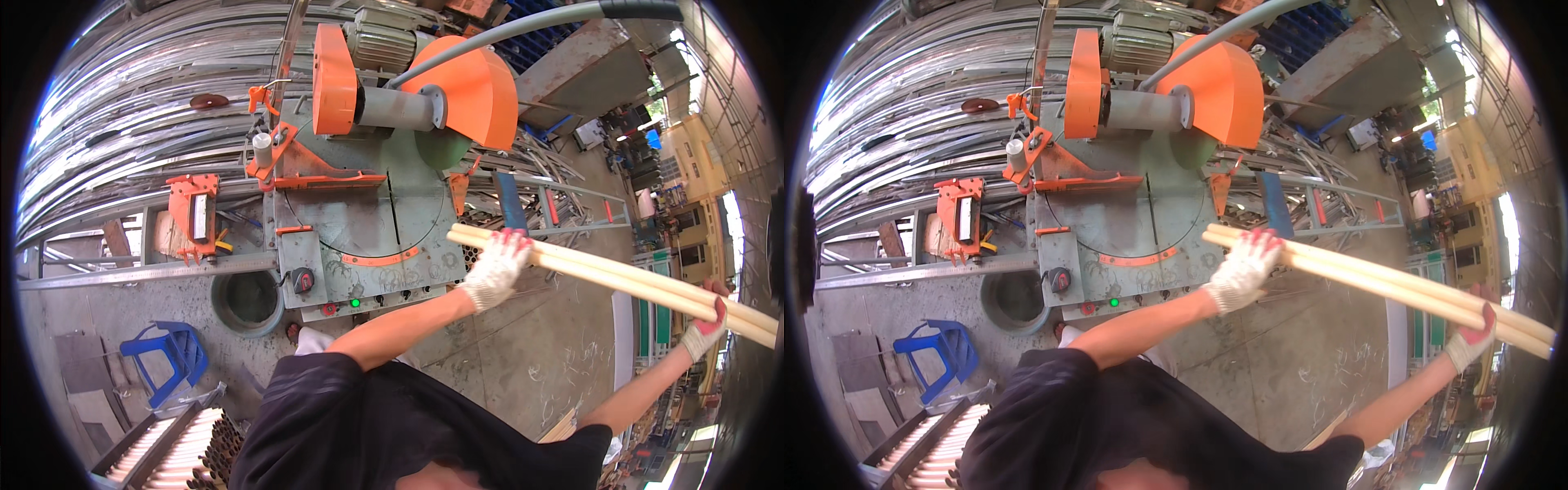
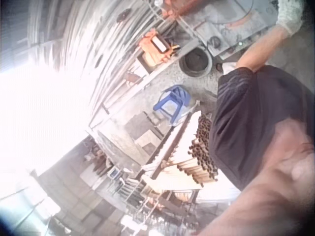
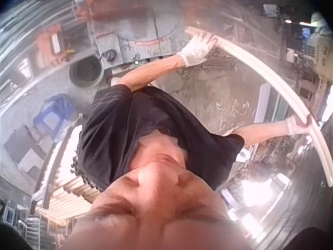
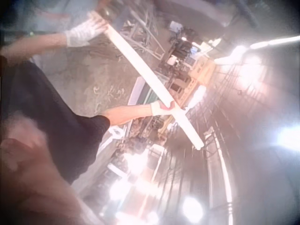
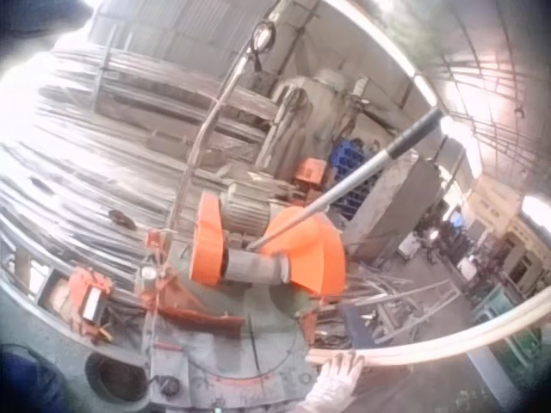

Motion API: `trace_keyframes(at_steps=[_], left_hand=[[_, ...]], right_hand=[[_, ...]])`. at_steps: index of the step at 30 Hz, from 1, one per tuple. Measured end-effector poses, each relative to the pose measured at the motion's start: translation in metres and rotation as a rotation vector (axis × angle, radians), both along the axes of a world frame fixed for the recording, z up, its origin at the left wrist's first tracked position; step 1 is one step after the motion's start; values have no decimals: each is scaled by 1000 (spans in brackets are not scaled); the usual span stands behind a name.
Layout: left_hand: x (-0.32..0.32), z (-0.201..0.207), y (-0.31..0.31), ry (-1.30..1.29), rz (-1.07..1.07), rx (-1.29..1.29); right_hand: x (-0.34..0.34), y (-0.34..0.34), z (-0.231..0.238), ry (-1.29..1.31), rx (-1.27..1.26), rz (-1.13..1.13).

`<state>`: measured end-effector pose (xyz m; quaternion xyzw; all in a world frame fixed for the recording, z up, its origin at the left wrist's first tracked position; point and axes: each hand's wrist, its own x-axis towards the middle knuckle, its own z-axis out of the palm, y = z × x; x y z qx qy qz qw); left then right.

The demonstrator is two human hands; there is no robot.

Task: The person positions multiple metal tubes on a cutting machine, operates the saw to cut them, and then moves the bundle of cut tubes to a storage rack before retrieving another metal component.

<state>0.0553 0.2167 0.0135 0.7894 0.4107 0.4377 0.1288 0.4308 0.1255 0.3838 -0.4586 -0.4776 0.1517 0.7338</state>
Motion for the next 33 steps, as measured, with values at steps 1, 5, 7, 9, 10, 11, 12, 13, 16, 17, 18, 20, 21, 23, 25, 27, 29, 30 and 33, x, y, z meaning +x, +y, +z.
trace_keyframes(at_steps=[1, 5, 7, 9, 10, 11, 12, 13, 16, 17, 18, 20, 21, 23, 25, 27, 29, 30, 33], left_hand=[[16, 2, 9, -34, -14, 17], [53, -5, 43, -107, -166, -134], [63, -13, 53, -138, -129, -225], [74, -21, 62, -159, -66, -178], [81, -24, 66, -169, -48, -171], [87, -27, 72, -180, -26, -163], [94, -30, 77, -201, -10, -172], [99, -34, 82, -209, 6, -172], [116, -46, 98, -228, 42, -199], [120, -50, 101, -232, 46, -205], [124, -54, 104, -236, 50, -211], [128, -67, 110, -230, 72, -235], [130, -80, 112, -219, 86, -253], [128, -109, 117, -286, 76, -299], [122, -107, 122, -162, 104, -325], [103, -83, 121, -154, 107, -269], [67, -56, 114, -110, 123, -272], [42, -43, 107, -73, 117, -294], [-40, -40, 82, 51, 145, -400]], right_hand=[[19, 1, -1, -9, -44, -10], [63, 15, -26, 45, -71, 80], [73, 30, -40, 79, -86, 76], [75, 48, -42, 84, -108, 105], [80, 56, -41, 76, -125, 134], [84, 66, -40, 68, -141, 168], [90, 76, -38, 58, -148, 233], [94, 87, -39, 62, -157, 222], [68, 115, -38, 50, -175, 191], [67, 120, -38, 58, -195, 205], [67, 125, -39, 67, -216, 218], [64, 137, -48, 44, -238, 264], [61, 144, -63, 14, -240, 295], [51, 163, -90, -47, -297, 368], [29, 166, -93, -43, -310, 252], [51, 169, -79, -50, -232, 234], [50, 179, -80, 22, -229, 295], [65, 186, -88, -29, -301, 408], [49, 206, -189, 136, -423, 203]])
